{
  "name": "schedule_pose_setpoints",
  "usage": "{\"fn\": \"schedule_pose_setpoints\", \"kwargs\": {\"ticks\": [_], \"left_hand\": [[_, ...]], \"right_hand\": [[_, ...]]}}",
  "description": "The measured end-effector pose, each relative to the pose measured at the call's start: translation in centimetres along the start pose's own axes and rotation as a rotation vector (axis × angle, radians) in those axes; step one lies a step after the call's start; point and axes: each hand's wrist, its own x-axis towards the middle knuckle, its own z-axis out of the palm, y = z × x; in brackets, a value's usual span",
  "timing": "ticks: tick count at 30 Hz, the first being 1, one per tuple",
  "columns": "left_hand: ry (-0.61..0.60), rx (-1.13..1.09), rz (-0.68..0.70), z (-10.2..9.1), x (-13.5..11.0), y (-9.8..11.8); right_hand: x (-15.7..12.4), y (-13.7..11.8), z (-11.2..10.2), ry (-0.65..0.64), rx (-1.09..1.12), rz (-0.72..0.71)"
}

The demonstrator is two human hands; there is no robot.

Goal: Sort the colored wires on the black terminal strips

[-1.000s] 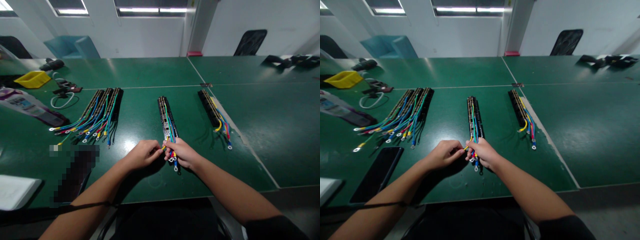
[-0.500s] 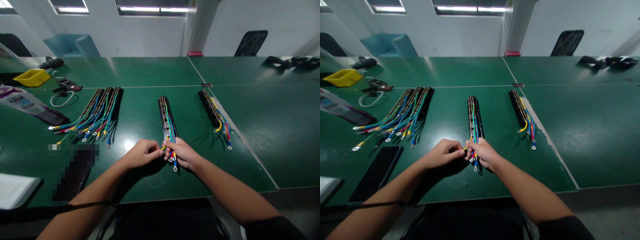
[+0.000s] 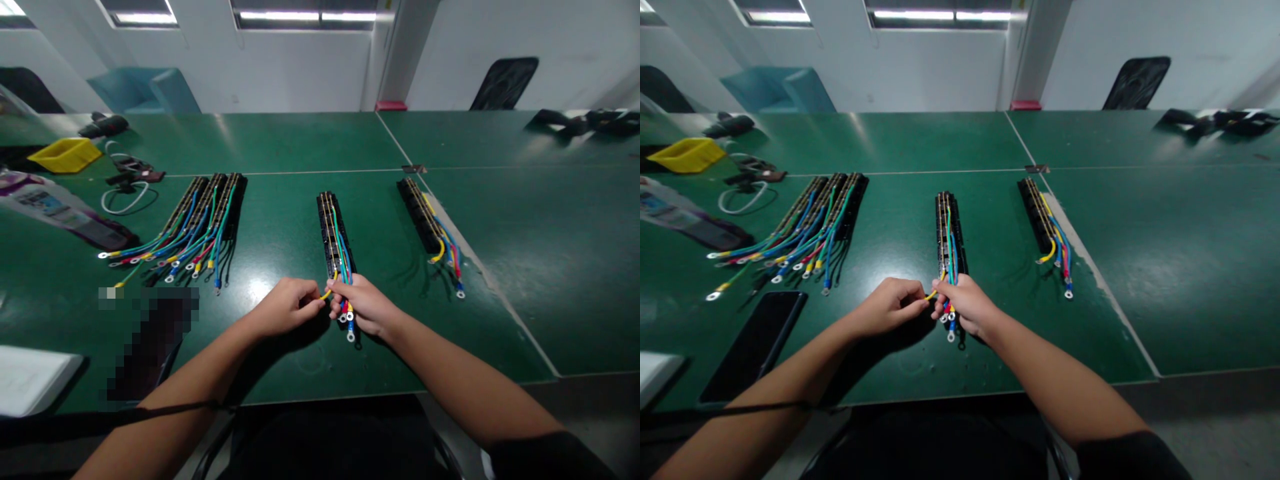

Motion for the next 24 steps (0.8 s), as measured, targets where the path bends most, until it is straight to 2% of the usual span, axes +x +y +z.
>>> {"fn": "schedule_pose_setpoints", "kwargs": {"ticks": [6, 15, 24], "left_hand": [[-0.029, 0.006, 0.035, -0.19, 0.07, 0.45], [0.018, 0.011, 0.048, 0.02, 0.15, 0.0], [-0.012, 0.024, 0.057, -0.06, 0.29, 0.05]], "right_hand": [[-0.1, -0.13, 0.14, 0.002, -0.002, 0.003], [0.02, -0.01, 0.16, 0.005, -0.01, -0.012], [0.03, -0.13, 0.25, -0.006, -0.016, -0.018]]}}
